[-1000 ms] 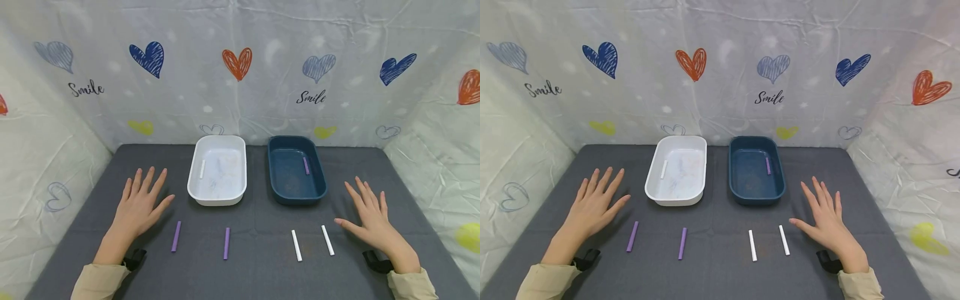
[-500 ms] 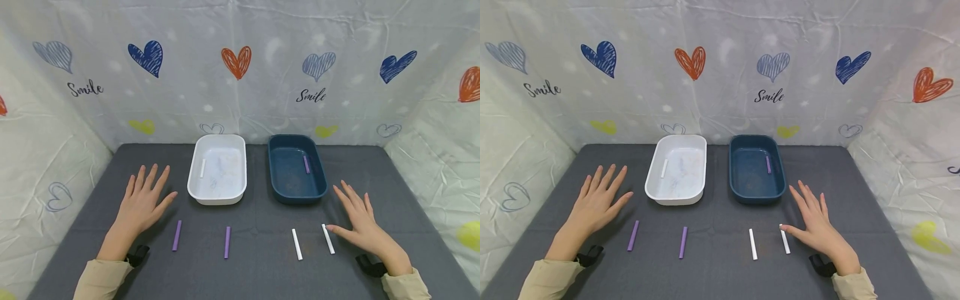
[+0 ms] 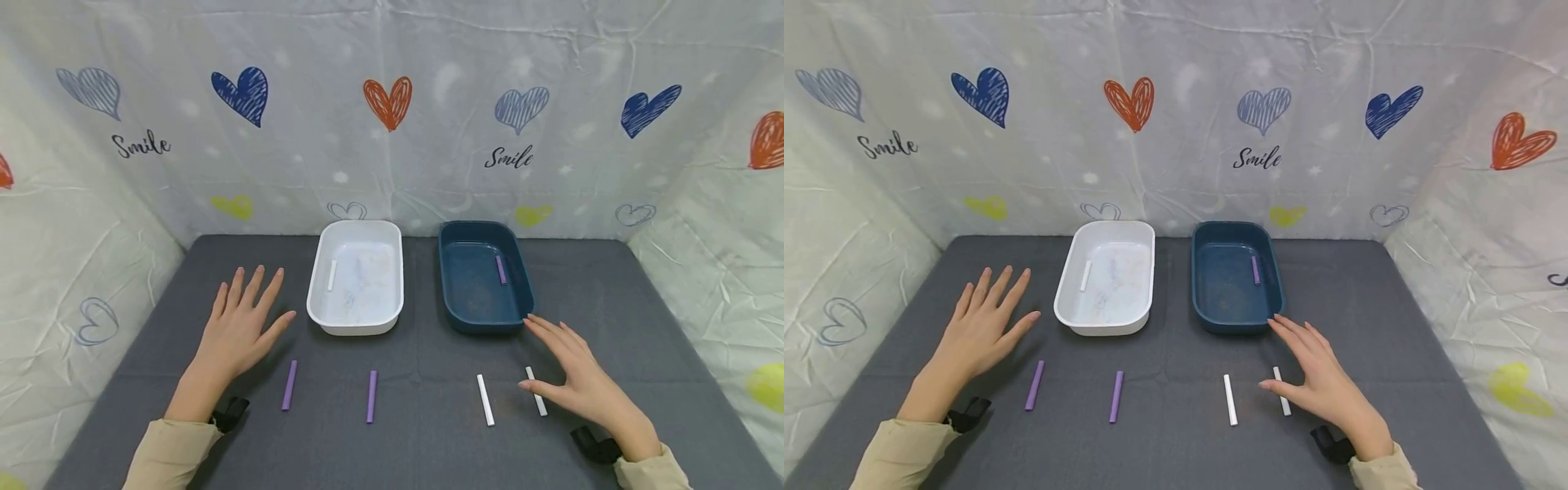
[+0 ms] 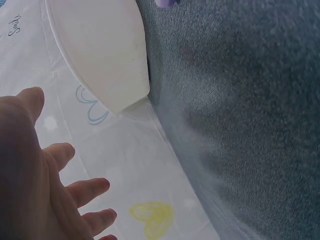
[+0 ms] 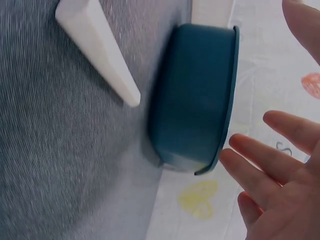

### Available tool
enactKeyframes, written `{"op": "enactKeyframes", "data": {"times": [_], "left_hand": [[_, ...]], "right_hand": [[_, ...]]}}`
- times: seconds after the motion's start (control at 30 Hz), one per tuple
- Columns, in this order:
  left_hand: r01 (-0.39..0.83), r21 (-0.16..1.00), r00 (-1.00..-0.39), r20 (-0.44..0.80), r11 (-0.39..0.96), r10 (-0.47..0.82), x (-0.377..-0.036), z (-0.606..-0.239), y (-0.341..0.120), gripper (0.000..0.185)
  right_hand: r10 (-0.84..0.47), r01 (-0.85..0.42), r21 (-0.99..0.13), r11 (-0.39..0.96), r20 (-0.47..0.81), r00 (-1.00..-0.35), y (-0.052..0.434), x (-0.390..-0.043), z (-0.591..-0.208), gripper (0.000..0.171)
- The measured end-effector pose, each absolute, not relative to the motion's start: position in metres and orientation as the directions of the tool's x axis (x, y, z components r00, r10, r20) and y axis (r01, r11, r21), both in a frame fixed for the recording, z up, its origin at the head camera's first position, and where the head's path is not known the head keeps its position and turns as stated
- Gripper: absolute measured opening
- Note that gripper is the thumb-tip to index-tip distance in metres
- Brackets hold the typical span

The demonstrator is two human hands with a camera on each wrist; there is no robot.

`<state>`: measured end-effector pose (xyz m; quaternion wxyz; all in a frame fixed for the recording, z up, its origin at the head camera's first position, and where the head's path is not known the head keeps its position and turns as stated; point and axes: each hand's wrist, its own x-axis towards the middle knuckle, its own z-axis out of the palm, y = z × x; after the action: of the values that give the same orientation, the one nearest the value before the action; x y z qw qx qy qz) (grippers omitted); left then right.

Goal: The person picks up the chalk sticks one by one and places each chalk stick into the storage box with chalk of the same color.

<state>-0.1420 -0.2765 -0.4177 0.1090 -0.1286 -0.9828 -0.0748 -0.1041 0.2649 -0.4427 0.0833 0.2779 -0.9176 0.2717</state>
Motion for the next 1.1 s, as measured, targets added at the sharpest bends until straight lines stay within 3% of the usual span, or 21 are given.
{"op": "enactKeyframes", "data": {"times": [1.1], "left_hand": [[0.302, 0.124, -0.937, 0.219, 0.945, 0.271, -0.151, -0.41, -0.258, 0.074]], "right_hand": [[-0.621, -0.6, -0.552, 0.579, 0.179, -0.763, 0.223, -0.085, -0.464, 0.089]]}}
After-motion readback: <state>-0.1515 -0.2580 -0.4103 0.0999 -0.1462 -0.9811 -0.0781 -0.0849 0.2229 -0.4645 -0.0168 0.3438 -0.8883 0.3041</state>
